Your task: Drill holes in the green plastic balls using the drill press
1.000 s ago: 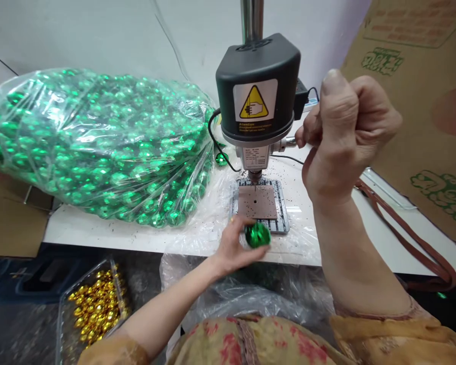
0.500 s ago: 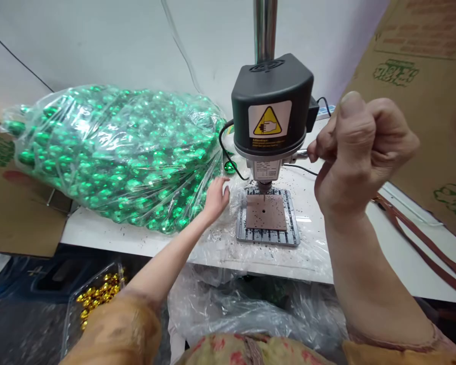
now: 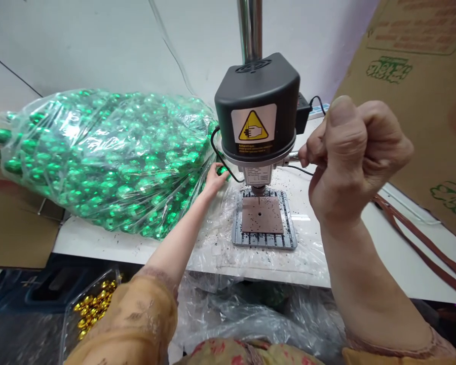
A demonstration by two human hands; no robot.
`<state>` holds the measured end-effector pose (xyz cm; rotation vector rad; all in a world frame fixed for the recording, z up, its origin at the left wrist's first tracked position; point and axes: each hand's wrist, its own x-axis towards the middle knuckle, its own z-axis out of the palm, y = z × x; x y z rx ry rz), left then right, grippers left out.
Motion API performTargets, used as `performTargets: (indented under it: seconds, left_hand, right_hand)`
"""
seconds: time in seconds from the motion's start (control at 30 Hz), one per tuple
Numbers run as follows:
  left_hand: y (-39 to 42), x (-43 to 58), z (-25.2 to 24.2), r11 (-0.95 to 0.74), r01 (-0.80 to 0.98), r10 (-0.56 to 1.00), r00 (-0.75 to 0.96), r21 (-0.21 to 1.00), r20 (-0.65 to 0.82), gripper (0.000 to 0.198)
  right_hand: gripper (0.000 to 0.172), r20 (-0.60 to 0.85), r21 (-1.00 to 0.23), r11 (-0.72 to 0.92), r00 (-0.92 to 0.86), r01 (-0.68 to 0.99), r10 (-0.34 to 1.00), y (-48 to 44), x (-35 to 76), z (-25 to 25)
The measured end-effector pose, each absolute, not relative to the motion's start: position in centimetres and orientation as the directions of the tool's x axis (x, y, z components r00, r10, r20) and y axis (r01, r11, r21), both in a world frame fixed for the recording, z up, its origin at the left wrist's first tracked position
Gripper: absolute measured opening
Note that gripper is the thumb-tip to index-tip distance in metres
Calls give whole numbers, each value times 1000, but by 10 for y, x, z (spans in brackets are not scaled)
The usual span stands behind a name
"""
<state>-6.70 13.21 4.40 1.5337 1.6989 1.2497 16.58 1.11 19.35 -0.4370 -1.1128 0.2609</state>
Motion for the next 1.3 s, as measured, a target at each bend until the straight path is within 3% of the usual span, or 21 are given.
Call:
performTargets:
  seconds: [0.13,0.27,0.5,0.7,0.93,1.3]
  left_hand:
    - [74,-75,39,-61,42,956,-286,997,70,41]
    - [14,-64,38,-105,-136,973,-220,985,73,56]
    - [-10,-15,23,-130,-2,991,-10,991,130,68]
    - [0,-11,11,-158,47,987,-33,986,160,67]
    - [0,-10,7,-166,92,986,1,982,167,63]
    - [-4,3,9,-342,405,937,76,848,342,51]
  right_hand:
    - [47,809,-440,898,431,-4,399,11,164,194]
    - [50,789,-472,882,448,3,421,9,162,196]
    - [55,795,-447,895,457,-5,399,11,162,197]
    - [57,796,-511,855,420,82,435,9,163,196]
    - [58,800,-469,883,442,37,406,13,161,201]
    - [49,753,-565,824,436,43,494,16,161,215]
